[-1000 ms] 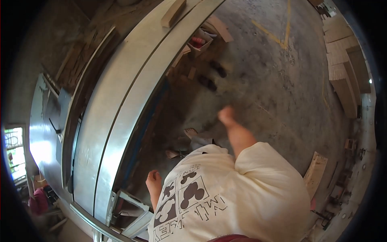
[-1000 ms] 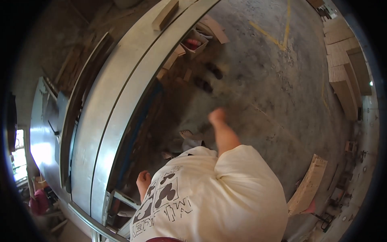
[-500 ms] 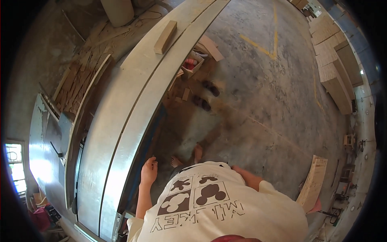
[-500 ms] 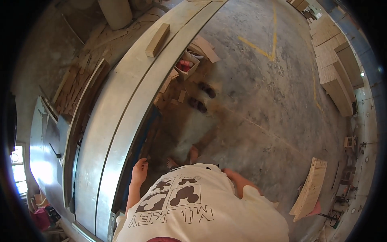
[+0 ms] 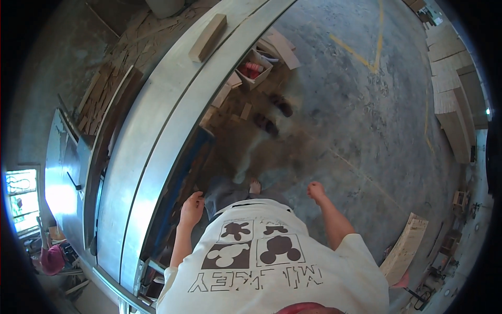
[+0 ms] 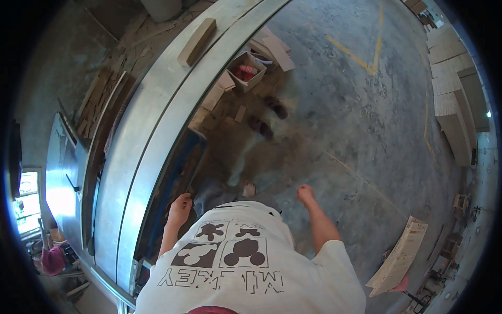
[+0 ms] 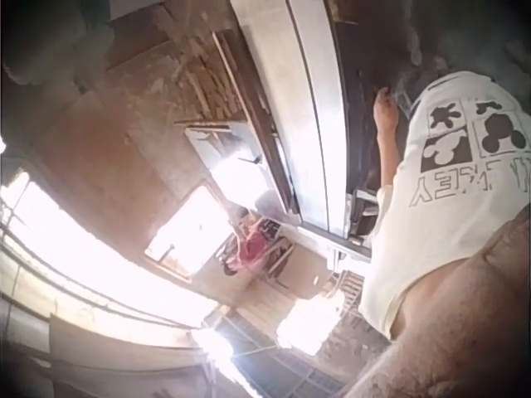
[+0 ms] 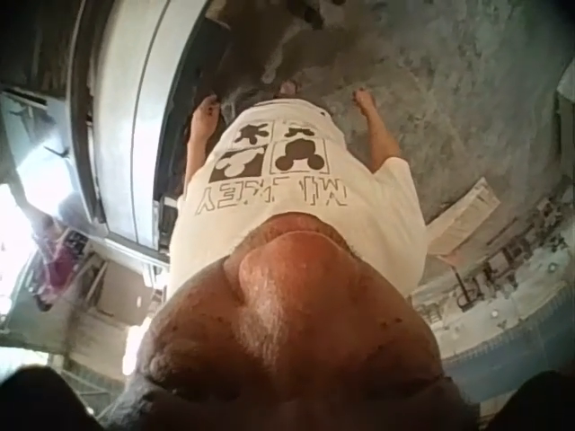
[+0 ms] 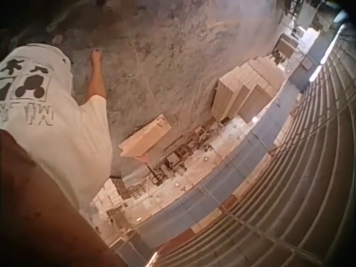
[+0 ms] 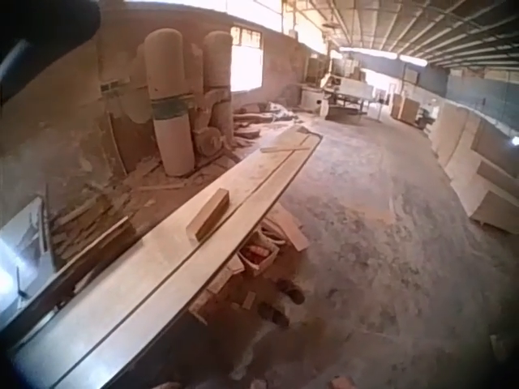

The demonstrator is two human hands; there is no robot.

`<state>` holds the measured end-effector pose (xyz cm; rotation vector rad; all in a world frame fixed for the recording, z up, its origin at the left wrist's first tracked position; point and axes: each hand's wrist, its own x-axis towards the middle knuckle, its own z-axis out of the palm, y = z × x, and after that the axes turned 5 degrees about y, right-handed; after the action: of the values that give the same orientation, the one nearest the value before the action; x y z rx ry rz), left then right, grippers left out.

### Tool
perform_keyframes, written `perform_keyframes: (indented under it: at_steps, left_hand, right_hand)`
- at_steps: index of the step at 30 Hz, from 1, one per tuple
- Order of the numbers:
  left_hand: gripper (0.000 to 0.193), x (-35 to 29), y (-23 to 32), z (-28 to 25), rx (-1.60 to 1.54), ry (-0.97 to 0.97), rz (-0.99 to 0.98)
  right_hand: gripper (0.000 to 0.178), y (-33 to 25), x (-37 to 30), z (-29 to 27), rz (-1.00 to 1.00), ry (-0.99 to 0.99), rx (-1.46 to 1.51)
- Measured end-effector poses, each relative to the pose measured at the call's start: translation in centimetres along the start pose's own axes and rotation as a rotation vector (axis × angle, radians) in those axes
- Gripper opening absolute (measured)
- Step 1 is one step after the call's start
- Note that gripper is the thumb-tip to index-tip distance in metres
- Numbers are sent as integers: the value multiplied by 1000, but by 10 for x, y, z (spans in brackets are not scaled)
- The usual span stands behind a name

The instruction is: Operating a table saw to process wood planks in a workshop.

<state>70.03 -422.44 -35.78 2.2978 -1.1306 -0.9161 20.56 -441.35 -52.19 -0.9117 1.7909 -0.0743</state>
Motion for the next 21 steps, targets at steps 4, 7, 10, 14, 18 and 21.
perform_keyframes:
  at_steps: [4, 7, 10, 14, 18, 21]
  left_hand:
    - [30, 14, 20, 3, -63, 53, -28]
    - [33, 47, 40, 2, -99, 80, -41]
    - [36, 101, 75, -8, -152, 144, 31]
    - [41, 197, 146, -36, -103, 284, 231]
    - [52, 289, 193, -51, 6, 485, 404]
    - [66, 351, 244, -50, 28, 436, 302]
  right_hand:
    - [14, -37, 29, 13, -86, -28, -164]
    - [15, -73, 43, 16, -129, -88, -200]
    - [14, -115, 59, 14, -309, -36, -186]
    - [14, -186, 63, -3, -228, -53, -203]
    - [15, -270, 78, -23, -321, -152, -287]
    - [11, -294, 103, -52, -415, -98, -285]
